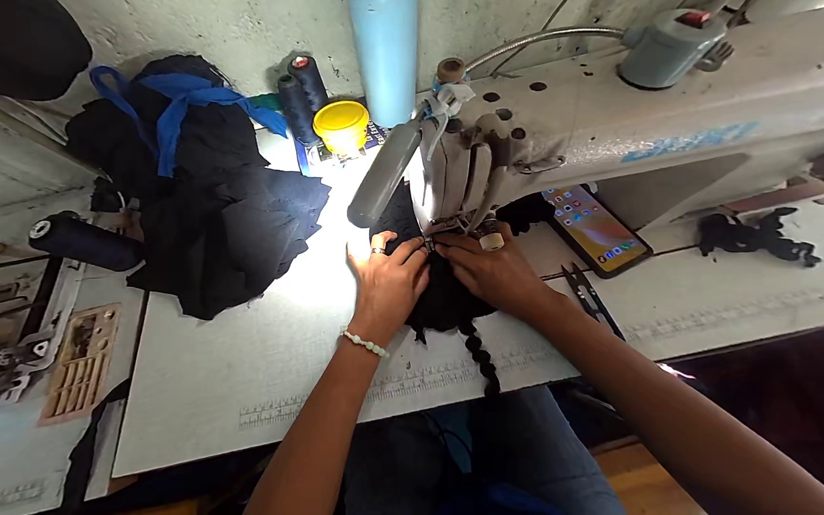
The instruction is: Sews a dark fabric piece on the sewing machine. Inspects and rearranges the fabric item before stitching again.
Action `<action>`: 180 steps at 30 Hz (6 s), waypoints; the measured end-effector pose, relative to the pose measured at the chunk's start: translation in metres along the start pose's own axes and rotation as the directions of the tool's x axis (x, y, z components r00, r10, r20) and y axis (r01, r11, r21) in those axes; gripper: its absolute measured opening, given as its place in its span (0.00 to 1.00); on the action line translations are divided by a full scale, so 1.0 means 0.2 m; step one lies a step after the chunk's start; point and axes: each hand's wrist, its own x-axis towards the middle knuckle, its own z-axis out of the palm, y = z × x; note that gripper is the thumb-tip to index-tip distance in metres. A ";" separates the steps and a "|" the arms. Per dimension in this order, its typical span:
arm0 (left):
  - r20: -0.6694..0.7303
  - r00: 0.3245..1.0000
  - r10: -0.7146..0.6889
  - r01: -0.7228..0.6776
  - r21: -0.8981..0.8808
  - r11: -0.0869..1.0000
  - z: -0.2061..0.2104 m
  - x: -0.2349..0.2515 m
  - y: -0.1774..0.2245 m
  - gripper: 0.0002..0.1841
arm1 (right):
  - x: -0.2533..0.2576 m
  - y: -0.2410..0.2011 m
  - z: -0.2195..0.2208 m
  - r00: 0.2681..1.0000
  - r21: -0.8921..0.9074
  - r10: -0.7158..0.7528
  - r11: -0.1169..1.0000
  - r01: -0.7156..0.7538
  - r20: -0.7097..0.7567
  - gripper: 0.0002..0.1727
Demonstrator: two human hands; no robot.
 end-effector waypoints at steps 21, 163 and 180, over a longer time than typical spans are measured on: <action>-0.062 0.991 0.115 -0.115 0.003 0.993 -0.01 -0.06 0.02 0.10 | 0.19 -0.21 -0.07 0.739 0.166 0.605 0.730 -0.663 0.296 0.10; -0.081 0.995 0.056 -0.053 0.041 0.998 -0.02 -0.14 0.14 0.09 | -0.26 -0.59 -0.08 0.974 -0.184 0.211 0.957 -0.224 -0.085 0.07; -0.037 0.998 0.042 -0.039 0.085 0.996 -0.05 -0.14 0.13 0.14 | -0.19 -0.23 -0.17 0.984 -0.081 0.175 0.981 -0.174 0.015 0.11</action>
